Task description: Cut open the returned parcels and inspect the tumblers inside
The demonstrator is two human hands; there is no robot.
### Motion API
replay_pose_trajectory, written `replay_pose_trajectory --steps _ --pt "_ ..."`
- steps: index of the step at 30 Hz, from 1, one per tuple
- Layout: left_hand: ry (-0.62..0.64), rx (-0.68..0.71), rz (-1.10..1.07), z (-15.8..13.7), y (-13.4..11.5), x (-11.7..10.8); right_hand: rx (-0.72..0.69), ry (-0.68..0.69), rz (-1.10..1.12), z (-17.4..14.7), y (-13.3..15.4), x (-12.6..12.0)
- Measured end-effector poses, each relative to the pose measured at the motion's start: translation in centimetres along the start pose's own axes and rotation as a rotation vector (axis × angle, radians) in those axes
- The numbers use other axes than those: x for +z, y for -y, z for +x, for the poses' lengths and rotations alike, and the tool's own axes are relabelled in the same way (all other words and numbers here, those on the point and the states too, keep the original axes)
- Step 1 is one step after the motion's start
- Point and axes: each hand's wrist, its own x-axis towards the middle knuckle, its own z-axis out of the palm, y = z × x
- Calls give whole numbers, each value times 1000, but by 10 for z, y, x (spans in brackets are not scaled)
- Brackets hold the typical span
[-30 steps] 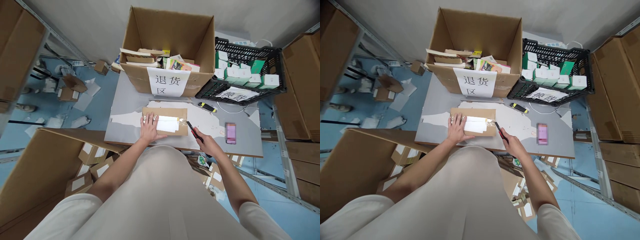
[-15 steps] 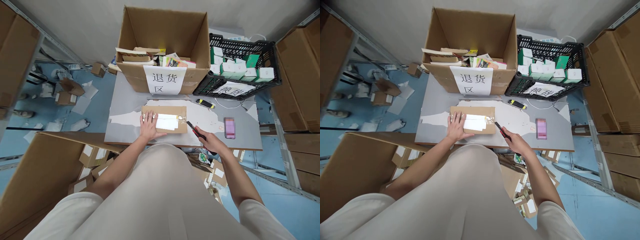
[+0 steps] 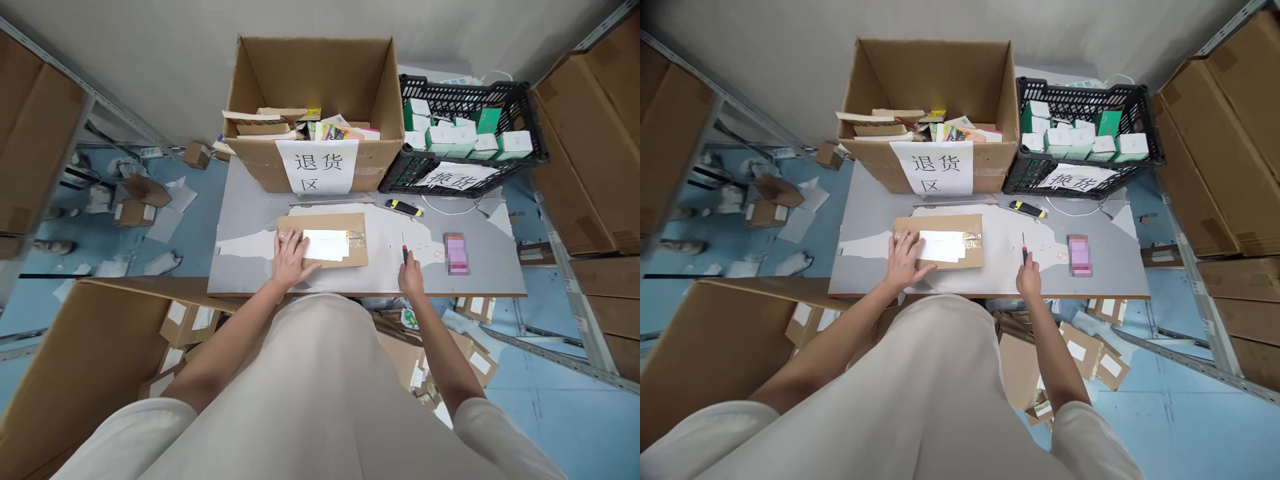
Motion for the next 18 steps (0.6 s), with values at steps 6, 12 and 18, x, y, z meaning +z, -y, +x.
replay_pose_trajectory --steps 6,12,18 --pt "1 60 2 -17 -9 -2 50 -32 -105 26 -1 53" --pt "92 74 -25 -32 -21 -1 53 -42 -90 32 -10 75" --pt "98 75 1 -34 -20 3 -24 -113 -51 31 2 56"
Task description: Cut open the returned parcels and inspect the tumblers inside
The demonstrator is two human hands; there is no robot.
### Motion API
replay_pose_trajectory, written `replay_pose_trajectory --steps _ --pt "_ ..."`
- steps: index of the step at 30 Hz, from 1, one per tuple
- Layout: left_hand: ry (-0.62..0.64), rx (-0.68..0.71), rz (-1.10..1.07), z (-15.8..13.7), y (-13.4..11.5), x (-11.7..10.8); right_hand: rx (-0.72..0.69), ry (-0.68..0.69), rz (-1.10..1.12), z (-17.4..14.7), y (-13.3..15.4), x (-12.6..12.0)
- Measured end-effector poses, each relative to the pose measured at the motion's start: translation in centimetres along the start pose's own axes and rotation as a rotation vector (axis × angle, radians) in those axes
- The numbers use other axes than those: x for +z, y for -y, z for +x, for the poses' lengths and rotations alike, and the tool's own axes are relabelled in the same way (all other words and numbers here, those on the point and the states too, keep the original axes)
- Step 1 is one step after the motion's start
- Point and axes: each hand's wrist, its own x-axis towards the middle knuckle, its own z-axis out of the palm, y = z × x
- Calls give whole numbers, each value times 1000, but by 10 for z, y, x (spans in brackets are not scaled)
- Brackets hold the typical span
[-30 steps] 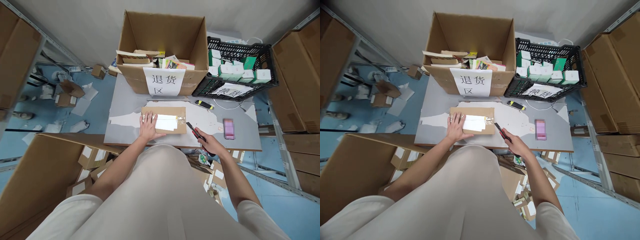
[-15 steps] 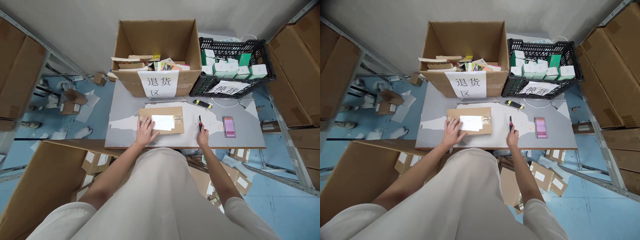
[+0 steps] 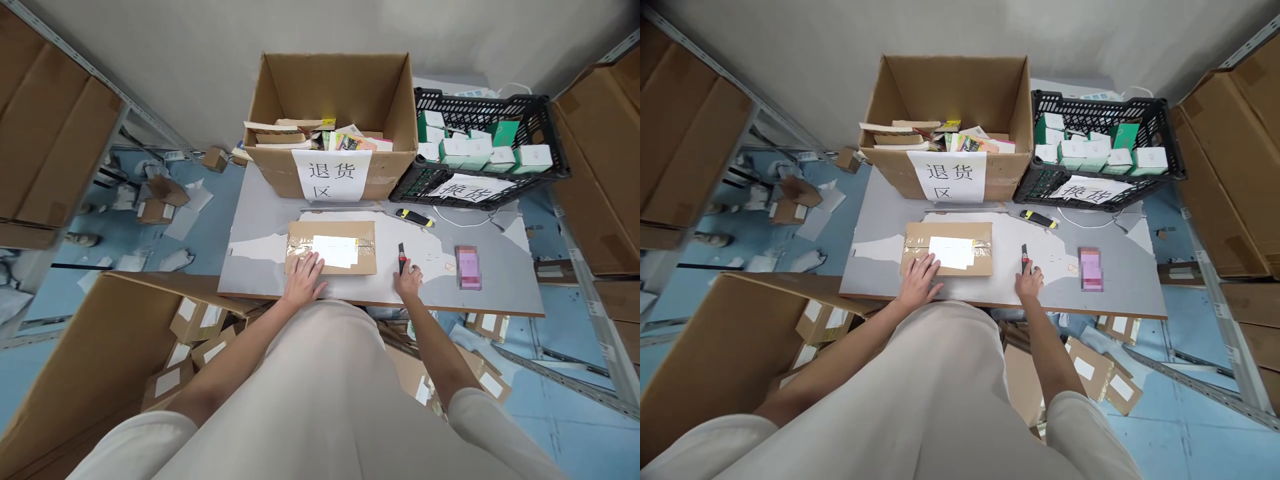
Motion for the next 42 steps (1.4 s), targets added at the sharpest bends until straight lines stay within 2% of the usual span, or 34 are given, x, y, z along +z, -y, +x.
replay_pose_trajectory --steps 2,4,7,10,12,15,24,32,42 --pt "-7 6 8 -1 0 2 -121 -103 47 7 20 -23" --pt "-13 8 11 -2 0 3 -346 -153 102 15 51 -50" --pt "-26 2 6 -4 -1 6 -702 -56 84 20 104 -83" --pt "-35 -2 -6 -4 0 8 -880 70 -29 17 147 -95" --pt "-38 2 -17 -4 0 8 -908 141 -117 15 163 -94" --pt "-39 1 -26 -4 0 8 -896 213 -226 13 170 -88" --pt "16 -21 -56 -2 -2 7 -859 265 -294 19 176 -90" --pt "40 -25 -64 -2 -3 3 -866 263 -351 22 182 -92" --pt "46 -17 -51 -2 -3 2 -984 132 -413 20 175 -84"
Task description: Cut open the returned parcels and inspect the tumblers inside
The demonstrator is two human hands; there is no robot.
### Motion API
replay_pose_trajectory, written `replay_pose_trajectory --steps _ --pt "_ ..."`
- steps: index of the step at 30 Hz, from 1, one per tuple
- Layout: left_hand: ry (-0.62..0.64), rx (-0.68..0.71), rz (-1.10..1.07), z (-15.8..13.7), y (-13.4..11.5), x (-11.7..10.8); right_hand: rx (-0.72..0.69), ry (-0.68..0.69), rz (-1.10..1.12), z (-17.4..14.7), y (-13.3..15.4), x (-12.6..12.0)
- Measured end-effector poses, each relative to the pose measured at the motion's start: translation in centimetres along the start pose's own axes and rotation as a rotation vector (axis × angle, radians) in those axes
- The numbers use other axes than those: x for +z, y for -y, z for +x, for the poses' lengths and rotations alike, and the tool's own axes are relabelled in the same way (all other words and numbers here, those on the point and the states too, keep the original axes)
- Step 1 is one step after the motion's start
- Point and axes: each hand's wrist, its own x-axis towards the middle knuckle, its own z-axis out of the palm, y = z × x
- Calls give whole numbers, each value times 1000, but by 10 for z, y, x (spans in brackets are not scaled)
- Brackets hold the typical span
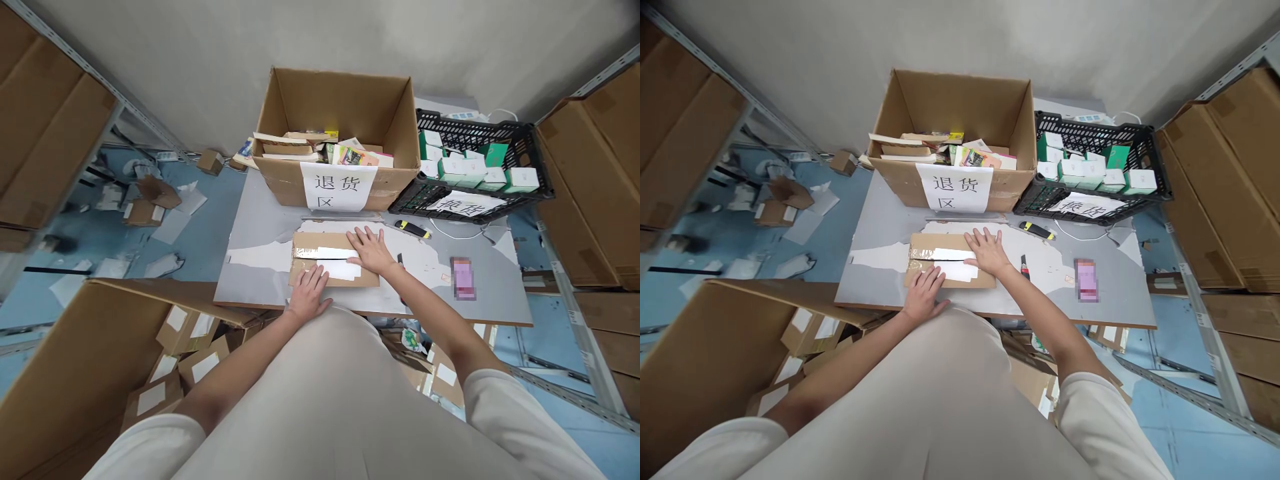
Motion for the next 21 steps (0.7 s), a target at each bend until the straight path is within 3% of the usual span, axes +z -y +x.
replay_pose_trajectory --steps 10,14,21 --pt "3 -13 -22 0 1 4 -61 -28 -102 -6 9 2" --pt "19 -11 -12 -1 0 5 -139 -22 -108 -5 9 -10" --pt "50 2 -4 -4 -2 0 170 -58 -35 60 -25 -52"
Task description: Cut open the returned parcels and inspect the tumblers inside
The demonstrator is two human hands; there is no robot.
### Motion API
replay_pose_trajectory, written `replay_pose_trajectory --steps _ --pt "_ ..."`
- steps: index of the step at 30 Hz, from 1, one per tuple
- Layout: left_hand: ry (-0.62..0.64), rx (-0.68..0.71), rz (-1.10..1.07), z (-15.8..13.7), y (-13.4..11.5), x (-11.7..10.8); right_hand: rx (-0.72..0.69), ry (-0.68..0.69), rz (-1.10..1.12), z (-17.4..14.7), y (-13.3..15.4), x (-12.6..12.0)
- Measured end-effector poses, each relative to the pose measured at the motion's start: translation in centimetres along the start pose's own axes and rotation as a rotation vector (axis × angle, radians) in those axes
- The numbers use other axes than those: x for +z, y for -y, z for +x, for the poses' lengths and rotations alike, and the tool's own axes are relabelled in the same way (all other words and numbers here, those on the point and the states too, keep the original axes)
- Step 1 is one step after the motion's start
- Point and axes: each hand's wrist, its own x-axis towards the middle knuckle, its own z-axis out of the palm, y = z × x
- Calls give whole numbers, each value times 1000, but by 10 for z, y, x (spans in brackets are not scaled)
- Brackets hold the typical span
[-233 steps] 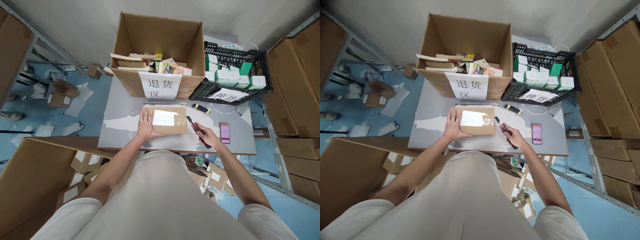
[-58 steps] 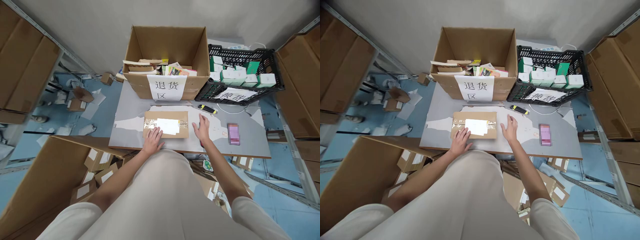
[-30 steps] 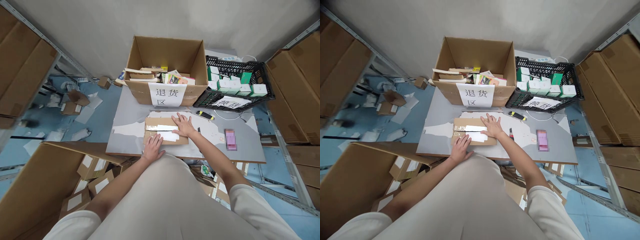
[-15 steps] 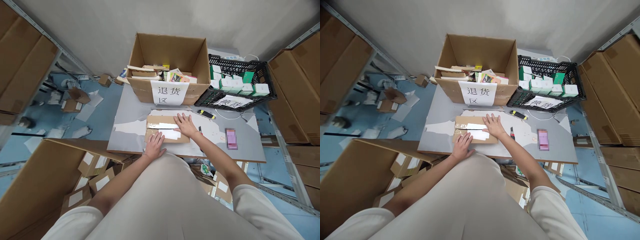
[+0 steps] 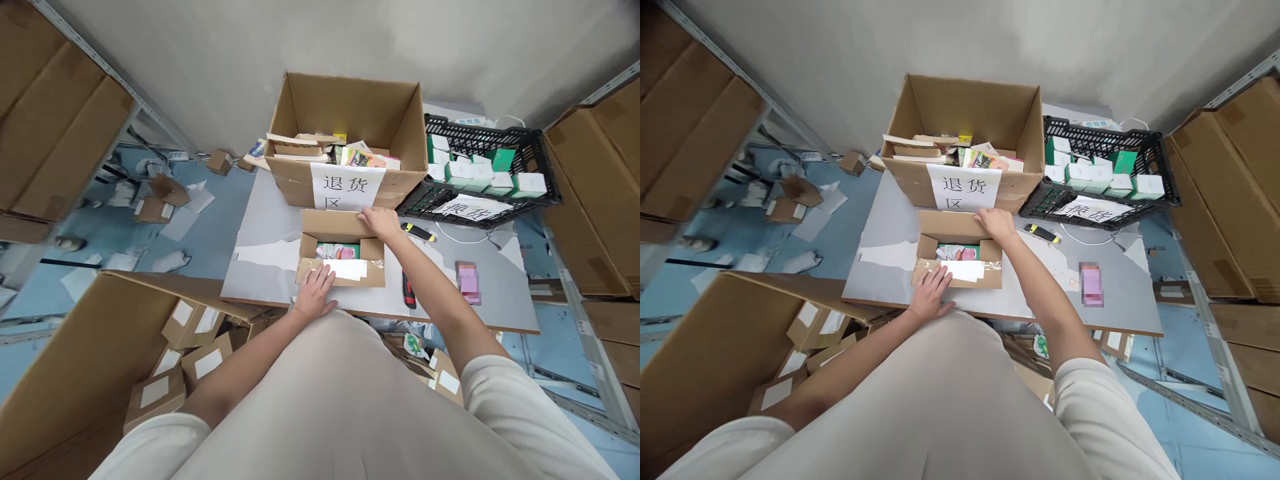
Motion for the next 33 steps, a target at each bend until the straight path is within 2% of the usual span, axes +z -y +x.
replay_pose_trajectory --steps 3,6,9,11,14,16,19,22,28,33 --pt "1 -2 -5 0 1 -4 69 -10 66 17 4 12" --pt "-14 10 -37 1 3 -10 77 -95 181 8 12 32" --pt "-37 21 -94 5 9 -22 -63 -232 218 -22 14 38" --pt "-52 12 -133 11 18 -32 -202 -253 211 -47 14 33" --pt "-55 46 -165 22 45 -49 -387 -104 218 -83 16 20" --pt "-27 134 -150 31 69 -59 -430 29 220 -100 18 15" --pt "66 258 -109 44 106 -65 -367 139 186 -111 24 13" --pt "162 299 -99 53 129 -61 -267 220 142 -108 31 15" --pt "160 313 -138 52 134 -47 -143 259 113 -105 43 18" --pt "194 317 -182 53 133 -44 -137 100 37 -121 52 19"
